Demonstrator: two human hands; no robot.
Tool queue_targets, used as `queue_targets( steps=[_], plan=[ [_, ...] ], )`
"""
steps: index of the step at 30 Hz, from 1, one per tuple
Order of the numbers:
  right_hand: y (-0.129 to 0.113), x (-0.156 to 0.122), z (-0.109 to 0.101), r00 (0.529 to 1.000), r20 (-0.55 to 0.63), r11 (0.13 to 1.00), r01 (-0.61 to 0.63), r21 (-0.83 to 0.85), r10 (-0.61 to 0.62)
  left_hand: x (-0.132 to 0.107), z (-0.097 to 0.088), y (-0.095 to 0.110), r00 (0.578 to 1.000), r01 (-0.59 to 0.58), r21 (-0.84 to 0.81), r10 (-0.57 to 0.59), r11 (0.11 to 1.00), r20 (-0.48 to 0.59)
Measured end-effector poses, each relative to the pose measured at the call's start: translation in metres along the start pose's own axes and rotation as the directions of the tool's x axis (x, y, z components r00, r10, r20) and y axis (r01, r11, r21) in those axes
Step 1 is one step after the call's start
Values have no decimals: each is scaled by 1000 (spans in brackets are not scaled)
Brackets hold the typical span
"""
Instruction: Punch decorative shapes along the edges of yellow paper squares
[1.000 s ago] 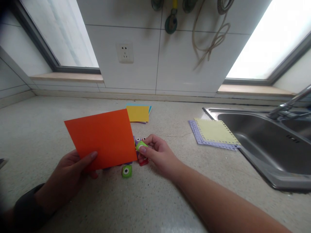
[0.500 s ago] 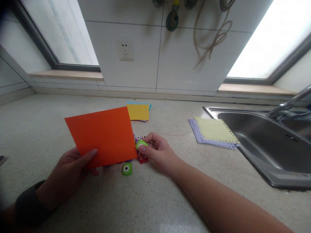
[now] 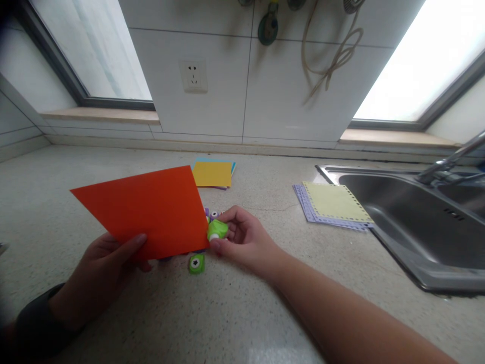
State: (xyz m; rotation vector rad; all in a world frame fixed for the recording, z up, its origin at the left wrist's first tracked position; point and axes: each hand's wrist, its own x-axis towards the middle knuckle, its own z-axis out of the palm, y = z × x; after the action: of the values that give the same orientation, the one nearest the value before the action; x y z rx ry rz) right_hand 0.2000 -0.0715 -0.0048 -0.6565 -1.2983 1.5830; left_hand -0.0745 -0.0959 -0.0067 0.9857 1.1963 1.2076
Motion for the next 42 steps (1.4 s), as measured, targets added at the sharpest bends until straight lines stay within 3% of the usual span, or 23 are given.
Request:
queue_targets(
  steps=[8, 13, 35, 39, 42],
  plan=[
    [2, -4, -1, 972, 87, 949, 234, -213, -220, -2, 0, 3, 998, -36, -7, 36, 999, 46],
    [2, -5, -3, 957, 126, 911, 287, -295, -261, -3, 2, 6, 997, -51, -56, 54, 997, 60],
    [1, -5, -4, 959, 163, 892, 276, -359, -232, -4, 5, 9, 998, -47, -2, 47, 999, 35],
    [-2, -5, -2, 974, 143, 901, 218, -375, -176, -5, 3, 7, 1000, -12, 16, 11, 1000, 18],
    [-3, -5, 2, 986, 119, 947, 143, -287, -113, -4, 1, 5, 1000, 11, -11, -11, 1000, 29]
  ],
)
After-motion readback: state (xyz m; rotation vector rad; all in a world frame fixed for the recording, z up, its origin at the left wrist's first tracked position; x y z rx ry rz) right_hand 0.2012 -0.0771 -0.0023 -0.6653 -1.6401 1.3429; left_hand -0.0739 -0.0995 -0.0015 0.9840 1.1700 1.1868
